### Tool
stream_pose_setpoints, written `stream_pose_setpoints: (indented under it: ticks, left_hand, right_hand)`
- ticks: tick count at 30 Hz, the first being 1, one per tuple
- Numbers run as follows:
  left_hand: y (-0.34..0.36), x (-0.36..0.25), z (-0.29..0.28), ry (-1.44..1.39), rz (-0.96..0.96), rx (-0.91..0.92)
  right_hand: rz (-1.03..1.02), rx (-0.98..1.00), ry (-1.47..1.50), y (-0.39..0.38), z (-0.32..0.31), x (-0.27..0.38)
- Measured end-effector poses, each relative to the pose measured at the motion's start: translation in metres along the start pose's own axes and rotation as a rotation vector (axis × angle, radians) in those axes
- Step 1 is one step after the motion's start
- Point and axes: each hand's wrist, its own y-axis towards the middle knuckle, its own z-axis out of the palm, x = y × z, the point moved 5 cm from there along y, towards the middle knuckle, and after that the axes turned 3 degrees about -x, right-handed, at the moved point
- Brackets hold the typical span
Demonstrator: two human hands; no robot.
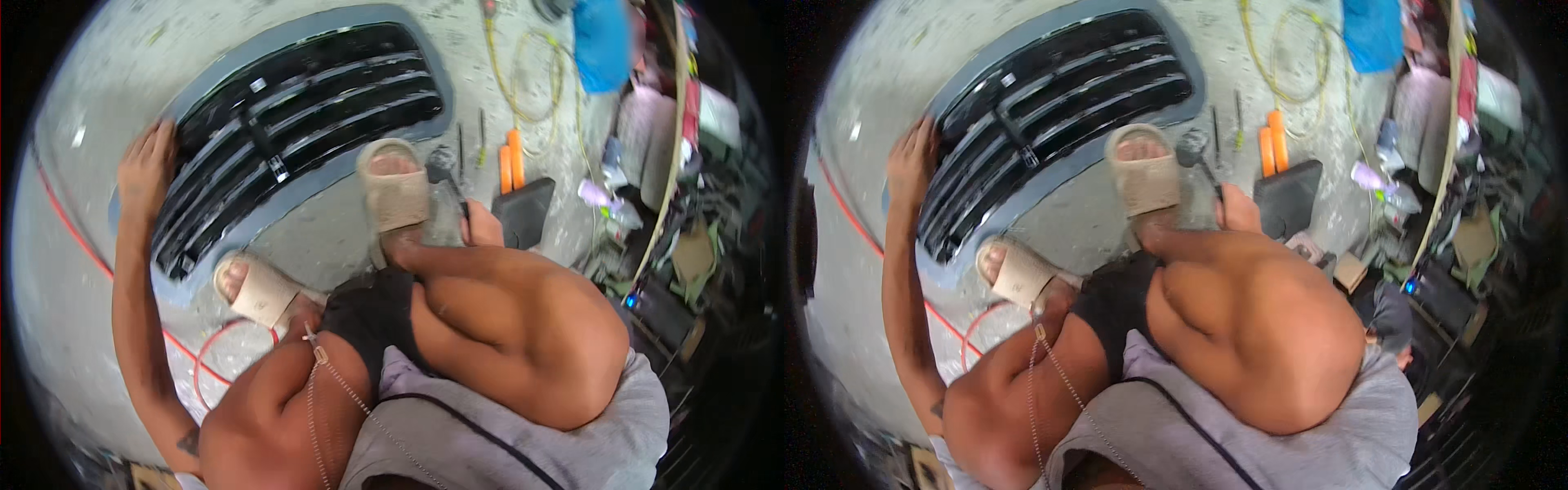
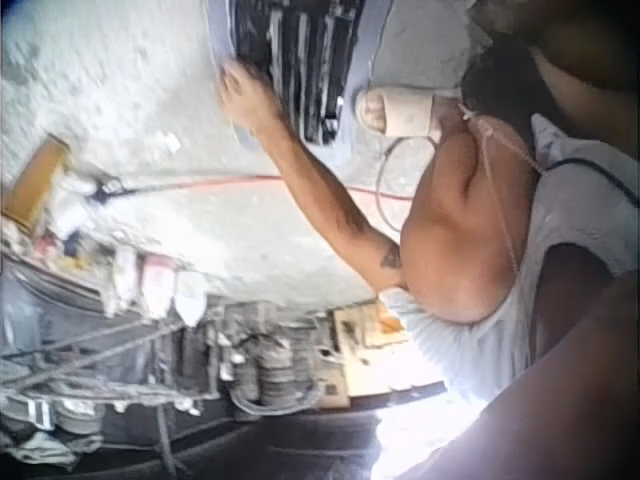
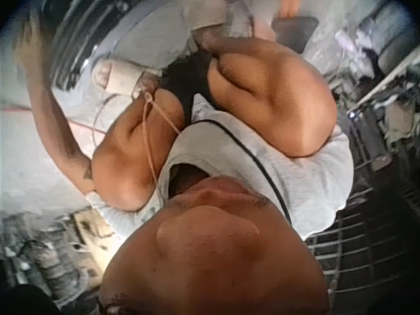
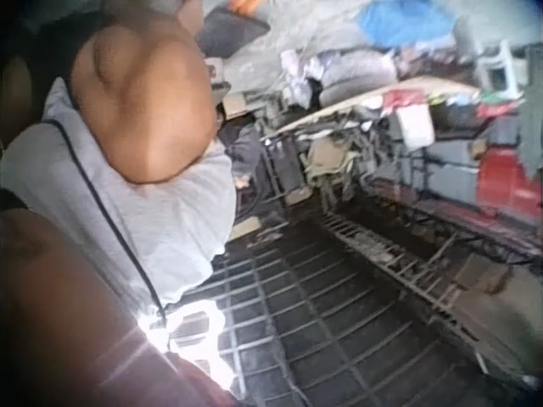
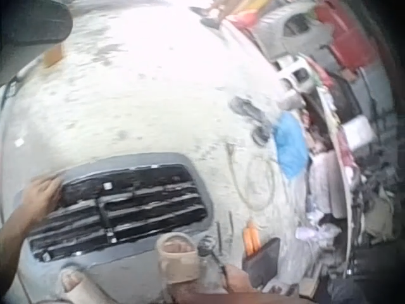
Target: Using a scraper and a mallet to repair or clean a car grille on the floor.
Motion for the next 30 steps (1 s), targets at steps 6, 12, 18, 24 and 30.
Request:
stream_pose_setpoints:
  ticks: [6, 12, 18, 24, 30]
  left_hand:
    - [0.011, 0.003, 0.005, 0.092, 0.158, 0.102]
    - [0.023, -0.002, -0.013, -0.138, -0.064, 0.036]
    - [-0.004, 0.02, -0.037, -0.192, -0.42, -0.12]
    - [-0.019, 0.041, -0.02, -0.47, -0.773, 0.108]
    - [-0.021, 0.042, -0.001, -0.514, -0.791, 0.039]
  right_hand:
    - [-0.104, -0.018, 0.185, 0.052, 0.02, -0.012]
    - [0.233, -0.172, 0.145, 0.167, 0.019, -0.082]
    - [-0.006, -0.311, 0.041, 0.15, -0.009, -0.011]
    - [0.081, -0.054, 0.182, 0.144, 0.02, -0.006]
    - [0.174, -0.162, 0.221, 0.142, 0.006, -0.03]
